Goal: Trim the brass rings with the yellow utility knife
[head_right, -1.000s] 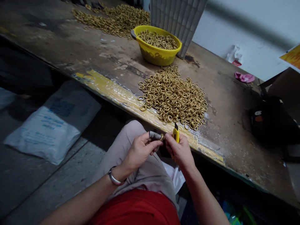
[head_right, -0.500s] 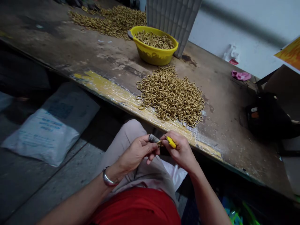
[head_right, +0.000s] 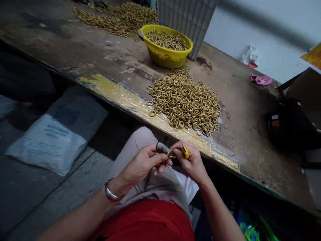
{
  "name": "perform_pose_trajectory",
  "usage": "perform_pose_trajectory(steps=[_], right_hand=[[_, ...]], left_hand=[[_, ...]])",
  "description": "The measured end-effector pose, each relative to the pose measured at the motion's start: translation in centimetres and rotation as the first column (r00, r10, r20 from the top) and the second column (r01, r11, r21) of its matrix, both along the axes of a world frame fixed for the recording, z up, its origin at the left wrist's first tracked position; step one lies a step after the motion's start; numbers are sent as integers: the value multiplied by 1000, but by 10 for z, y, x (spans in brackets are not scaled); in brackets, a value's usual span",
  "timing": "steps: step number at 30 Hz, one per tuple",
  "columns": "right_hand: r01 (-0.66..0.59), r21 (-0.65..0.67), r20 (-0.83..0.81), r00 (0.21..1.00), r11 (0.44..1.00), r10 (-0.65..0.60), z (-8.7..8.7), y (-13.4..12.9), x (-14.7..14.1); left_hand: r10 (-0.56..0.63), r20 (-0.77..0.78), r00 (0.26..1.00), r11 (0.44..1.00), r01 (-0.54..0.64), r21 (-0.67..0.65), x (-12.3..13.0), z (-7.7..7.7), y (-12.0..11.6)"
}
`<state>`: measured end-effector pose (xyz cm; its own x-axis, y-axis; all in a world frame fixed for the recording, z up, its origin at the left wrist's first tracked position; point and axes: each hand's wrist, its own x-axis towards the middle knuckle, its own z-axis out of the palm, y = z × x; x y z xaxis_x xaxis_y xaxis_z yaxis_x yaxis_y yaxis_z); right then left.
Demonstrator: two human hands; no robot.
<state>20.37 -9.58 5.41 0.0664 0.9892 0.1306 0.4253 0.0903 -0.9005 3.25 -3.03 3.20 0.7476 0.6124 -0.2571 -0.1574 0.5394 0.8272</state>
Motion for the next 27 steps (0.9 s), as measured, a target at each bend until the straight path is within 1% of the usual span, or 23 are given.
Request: perform_pose_trajectory(steps=[4, 8, 10, 12, 15, 17, 19, 22, 27], right_hand=[[26, 38, 21, 999, 999, -27, -1, 0, -5], [33, 81, 69, 997, 996, -39, -2, -1, -7], [34, 114, 134, 990, 993, -49, -3, -3, -6], [30, 149, 240, 969, 988, -66, -4, -7, -4], [13, 160, 436, 896, 987, -83, -4, -15, -1], [11, 133, 561, 823, 991, -85, -4, -18, -1], [20, 95, 661, 746, 995, -78, -3, -20, -2], [47, 48, 747, 662, 998, -68, -1, -21, -5], [75, 23, 813, 579, 997, -62, 1, -20, -11]], left_hand=[[-38, 42, 998, 998, 41, -53, 1, -1, 0], [-2, 45, 999, 991, 8, -135, 2, -1, -2], [32, 53, 998, 986, -22, -165, 3, -1, -4], [63, 65, 996, 986, -53, -156, 4, 0, -6], [109, 56, 992, 991, -104, -84, 5, 0, -7], [134, 41, 990, 990, -132, -41, 5, 0, -7], [135, 37, 990, 991, -134, -7, 5, 0, -8], [117, 25, 993, 991, -118, 56, 4, 2, -8], [137, -39, 990, 970, -126, 210, 0, 6, -7]])
